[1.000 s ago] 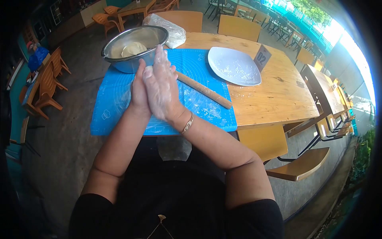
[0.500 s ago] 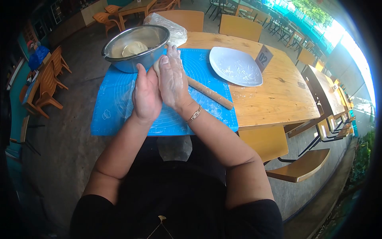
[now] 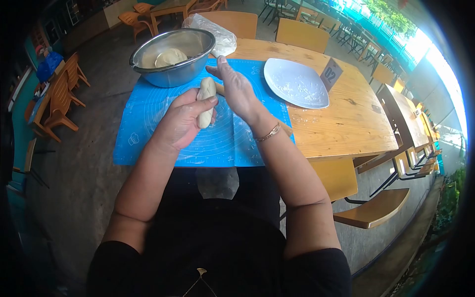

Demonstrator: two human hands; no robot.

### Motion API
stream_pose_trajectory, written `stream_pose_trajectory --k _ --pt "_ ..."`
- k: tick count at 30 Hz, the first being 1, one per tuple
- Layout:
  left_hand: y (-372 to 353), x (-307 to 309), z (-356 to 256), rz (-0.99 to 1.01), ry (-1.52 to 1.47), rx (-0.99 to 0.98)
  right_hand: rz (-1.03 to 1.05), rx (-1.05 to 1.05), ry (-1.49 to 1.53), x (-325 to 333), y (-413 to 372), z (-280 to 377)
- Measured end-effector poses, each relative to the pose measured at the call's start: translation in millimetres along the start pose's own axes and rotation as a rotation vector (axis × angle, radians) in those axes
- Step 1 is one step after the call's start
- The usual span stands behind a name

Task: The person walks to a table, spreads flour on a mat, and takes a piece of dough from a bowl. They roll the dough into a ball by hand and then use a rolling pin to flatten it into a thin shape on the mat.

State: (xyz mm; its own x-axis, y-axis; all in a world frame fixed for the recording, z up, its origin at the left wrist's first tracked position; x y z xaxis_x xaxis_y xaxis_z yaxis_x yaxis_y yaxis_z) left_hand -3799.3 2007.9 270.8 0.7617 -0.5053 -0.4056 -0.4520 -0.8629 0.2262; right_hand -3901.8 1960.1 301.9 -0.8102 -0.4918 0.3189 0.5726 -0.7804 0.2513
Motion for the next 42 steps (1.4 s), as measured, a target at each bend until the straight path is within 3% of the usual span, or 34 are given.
stream_pose_trajectory --k 3,5,7,10,11,15,17,18,19,21,23,25,27,29,30,31,33,35,37,38,42 --pt "2.3 0.2 -6.0 0.026 0.211 -0.004 0.042 0.032 0.176 10.6 -3.8 16.5" --pt "2.1 -2.4 -7.1 -0.035 0.282 0.012 -0.003 0.064 0.098 14.4 -11.1 31.3" --pt "2.3 -3.1 -6.1 -0.099 0.353 0.028 0.064 0.143 -0.11 2.9 -15.5 50.2" --pt "7.1 -3.1 -4.7 -0.054 0.364 0.035 0.241 -0.07 -0.408 -24.2 -24.5 52.6" --pt "6.3 -3.2 -5.4 -0.055 0.364 0.035 0.2 0.082 -0.596 -25.9 -24.5 59.7" --pt "1.5 1.9 -10.7 -0.159 0.35 0.055 0.169 -0.031 -0.281 -10.3 -25.3 56.5" --pt "1.6 2.9 -11.6 -0.17 0.36 0.076 0.143 0.154 -0.5 -21.7 -30.9 72.6" --pt "2.7 4.1 -10.6 -0.169 0.36 0.077 0.218 -0.013 -0.306 -18.3 -27.2 64.2" --pt "4.5 6.9 -8.5 -0.171 0.349 0.079 0.218 -0.014 -0.305 -13.3 -21.9 57.6" --pt "4.7 10.0 -9.9 -0.177 0.333 0.077 -0.153 0.264 -0.203 20.3 -18.7 56.8" --pt "2.2 11.8 -13.9 -0.189 -0.028 0.002 -0.124 0.162 -0.178 26.5 -21.2 44.5" --pt "3.8 14.1 -14.0 -0.206 -0.086 -0.064 -0.163 -0.037 0.146 14.3 -27.7 16.9" --pt "7.0 10.4 -5.8 -0.22 -0.146 -0.122 -0.198 -0.066 0.259 -8.1 -26.9 -0.1" --pt "9.8 1.4 5.4 -0.254 -0.173 -0.257 -0.291 0.104 0.082 -27.2 -24.1 0.7" --pt "14.8 -5.4 9.2 -0.126 -0.18 -0.27 -0.311 0.127 -0.051 -31.6 -29.1 6.9" --pt "14.5 -2.0 11.7 -0.126 -0.179 -0.271 -0.311 0.128 -0.05 -30.1 -29.1 10.5" --pt "8.2 -8.6 4.7 -0.155 -0.364 -0.168 -0.471 0.379 -0.082 -17.5 -39.8 31.4" --pt "7.7 -8.9 6.2 -0.103 -0.366 -0.149 -0.557 0.464 -0.124 -4.0 -44.0 33.8" --pt "0.8 -22.2 12.7 -0.194 -0.377 -0.128 -0.536 0.499 -0.281 -13.7 -44.0 33.6" --pt "-2.1 -23.3 12.2 -0.175 -0.248 -0.15 -0.541 0.498 -0.284 -11.9 -43.8 30.1" --pt "-0.8 -18.6 14.2 -0.158 -0.306 -0.12 -0.536 0.516 -0.429 -5.6 -44.1 31.9"
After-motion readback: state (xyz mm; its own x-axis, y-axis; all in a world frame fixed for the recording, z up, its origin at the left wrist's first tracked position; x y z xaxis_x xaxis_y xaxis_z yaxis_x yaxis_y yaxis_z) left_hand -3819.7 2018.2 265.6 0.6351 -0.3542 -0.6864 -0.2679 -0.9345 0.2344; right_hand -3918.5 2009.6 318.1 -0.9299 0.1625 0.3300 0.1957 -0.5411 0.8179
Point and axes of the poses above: each hand's wrist, its own y-axis towards the middle knuckle, its own x-axis out of the back of the hand, z = x × y, the point moved 7 cm from there along y, towards the middle knuckle, and after that the axes turned 13 degrees about z, right-handed, at the moved point
